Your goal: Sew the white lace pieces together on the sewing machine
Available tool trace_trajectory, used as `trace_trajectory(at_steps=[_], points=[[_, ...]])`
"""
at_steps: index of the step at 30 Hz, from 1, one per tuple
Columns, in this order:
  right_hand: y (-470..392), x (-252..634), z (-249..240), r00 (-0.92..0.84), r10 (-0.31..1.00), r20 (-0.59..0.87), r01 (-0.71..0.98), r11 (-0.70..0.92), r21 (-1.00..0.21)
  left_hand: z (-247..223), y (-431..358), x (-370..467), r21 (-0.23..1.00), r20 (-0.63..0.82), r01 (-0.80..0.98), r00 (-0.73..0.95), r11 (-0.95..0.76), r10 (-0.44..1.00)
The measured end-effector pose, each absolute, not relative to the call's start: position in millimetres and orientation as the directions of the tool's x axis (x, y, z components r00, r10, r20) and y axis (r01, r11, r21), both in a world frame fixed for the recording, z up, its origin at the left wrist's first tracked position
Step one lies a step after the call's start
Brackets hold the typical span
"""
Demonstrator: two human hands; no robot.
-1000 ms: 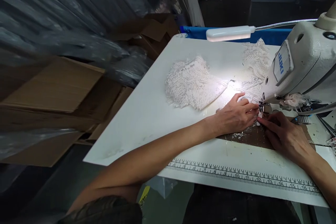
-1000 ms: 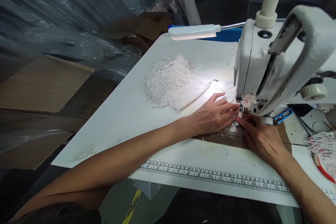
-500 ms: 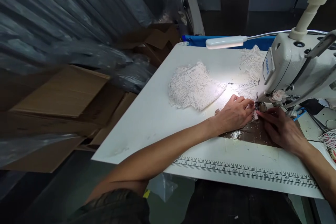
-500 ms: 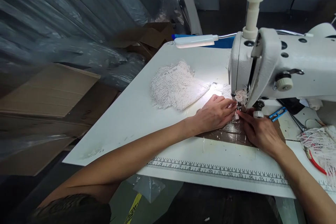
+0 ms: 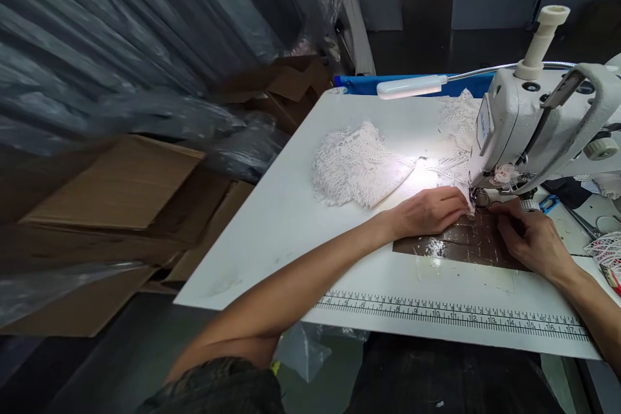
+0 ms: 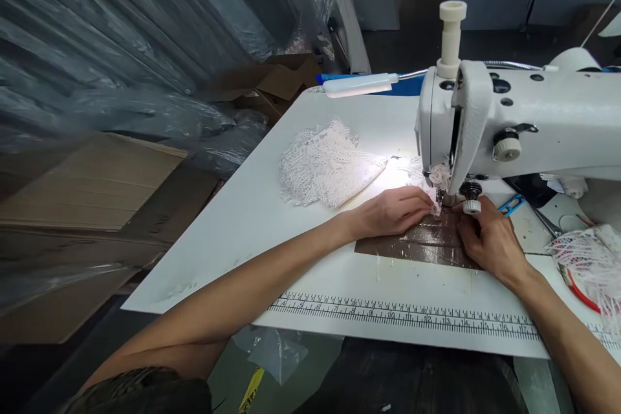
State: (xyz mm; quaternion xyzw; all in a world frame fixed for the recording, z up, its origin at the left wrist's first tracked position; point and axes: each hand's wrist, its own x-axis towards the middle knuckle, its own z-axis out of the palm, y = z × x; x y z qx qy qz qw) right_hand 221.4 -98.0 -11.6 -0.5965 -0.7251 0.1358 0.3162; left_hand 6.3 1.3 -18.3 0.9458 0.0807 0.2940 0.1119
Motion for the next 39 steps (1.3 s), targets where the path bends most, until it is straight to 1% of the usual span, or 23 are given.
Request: trace_trajectory(at_steps=[2, 4, 5, 8, 11, 13, 14, 17, 19, 21, 22, 23, 26, 28, 31, 33, 34, 37, 39], points=[[-100.0, 220.4, -14.1, -0.164, 0.936, 0.311, 0.788, 0.314, -0.53, -18.6, -0.1, 8.3, 0.351, 0.607, 0.139, 0.719, -0.926, 0.338], [-101.4, 218.5, -15.4, -0.252, 0.913, 0.32, 0.799, 0.383, -0.464, -17.0, -1.9, 9.2, 0.414, 0.627, 0.187, 0.651, -0.891, 0.428], [-101.7, 217.4, -15.8, -0.293, 0.9, 0.323, 0.809, 0.414, -0.418, -16.1, -2.9, 9.5, 0.428, 0.626, 0.201, 0.637, -0.881, 0.45], [-101.1, 214.1, -17.5, -0.393, 0.858, 0.331, 0.835, 0.484, -0.263, -15.3, -5.3, 9.8, 0.408, 0.593, 0.202, 0.683, -0.89, 0.427], [-99.8, 212.8, -21.0, -0.441, 0.824, 0.355, 0.825, 0.528, -0.2, -17.4, -5.6, 9.1, 0.295, 0.524, 0.195, 0.786, -0.935, 0.329], [-99.5, 212.4, -23.5, -0.446, 0.823, 0.352, 0.825, 0.531, -0.195, -19.2, -4.2, 7.9, 0.231, 0.496, 0.172, 0.826, -0.958, 0.268], [-99.6, 212.1, -24.4, -0.446, 0.825, 0.347, 0.827, 0.528, -0.194, -19.9, -3.3, 7.3, 0.22, 0.496, 0.154, 0.833, -0.963, 0.246], [-100.1, 212.1, -22.3, -0.443, 0.823, 0.356, 0.818, 0.533, -0.215, -21.2, -0.3, 5.9, 0.246, 0.51, 0.119, 0.828, -0.962, 0.233], [-99.7, 215.6, -14.9, -0.439, 0.83, 0.345, 0.787, 0.54, -0.299, -21.5, 0.5, 5.9, 0.257, 0.499, 0.133, 0.83, -0.957, 0.249], [-98.0, 224.8, -2.9, -0.416, 0.85, 0.322, 0.75, 0.522, -0.406, -21.7, -0.1, 6.4, 0.236, 0.482, 0.158, 0.838, -0.959, 0.257], [-96.7, 231.9, 3.7, -0.389, 0.865, 0.315, 0.749, 0.497, -0.438, -21.8, -0.9, 6.8, 0.213, 0.482, 0.167, 0.839, -0.963, 0.252], [-95.2, 240.5, 9.8, -0.371, 0.858, 0.356, 0.754, 0.502, -0.424, -21.9, -1.9, 7.1, 0.184, 0.491, 0.176, 0.836, -0.967, 0.245], [-91.0, 270.4, 19.6, -0.363, 0.838, 0.408, 0.844, 0.481, -0.237, -22.2, -4.5, 7.9, 0.088, 0.551, 0.195, 0.807, -0.977, 0.21], [-89.6, 287.9, 16.7, -0.393, 0.83, 0.395, 0.873, 0.472, -0.123, -22.5, -4.8, 8.1, 0.037, 0.571, 0.187, 0.802, -0.982, 0.175], [-89.6, 302.5, 4.6, -0.493, 0.817, 0.3, 0.852, 0.523, -0.023, -23.1, -3.9, 7.2, 0.004, 0.533, 0.15, 0.836, -0.989, 0.129], [-90.3, 304.2, -1.7, -0.53, 0.807, 0.262, 0.839, 0.544, 0.021, -23.3, -3.5, 6.2, 0.037, 0.504, 0.149, 0.851, -0.988, 0.147], [-90.9, 303.4, -3.1, -0.536, 0.802, 0.265, 0.837, 0.546, 0.041, -23.2, -3.6, 5.9, 0.075, 0.499, 0.157, 0.849, -0.985, 0.173], [-94.9, 295.9, -1.0, -0.532, 0.785, 0.318, 0.84, 0.536, 0.083, -21.9, -5.6, 6.3, 0.228, 0.519, 0.142, 0.819, -0.963, 0.243], [-100.1, 286.9, 2.9, -0.52, 0.771, 0.367, 0.839, 0.541, 0.053, -20.7, -7.9, 8.1, 0.323, 0.542, 0.121, 0.79, -0.939, 0.288]])
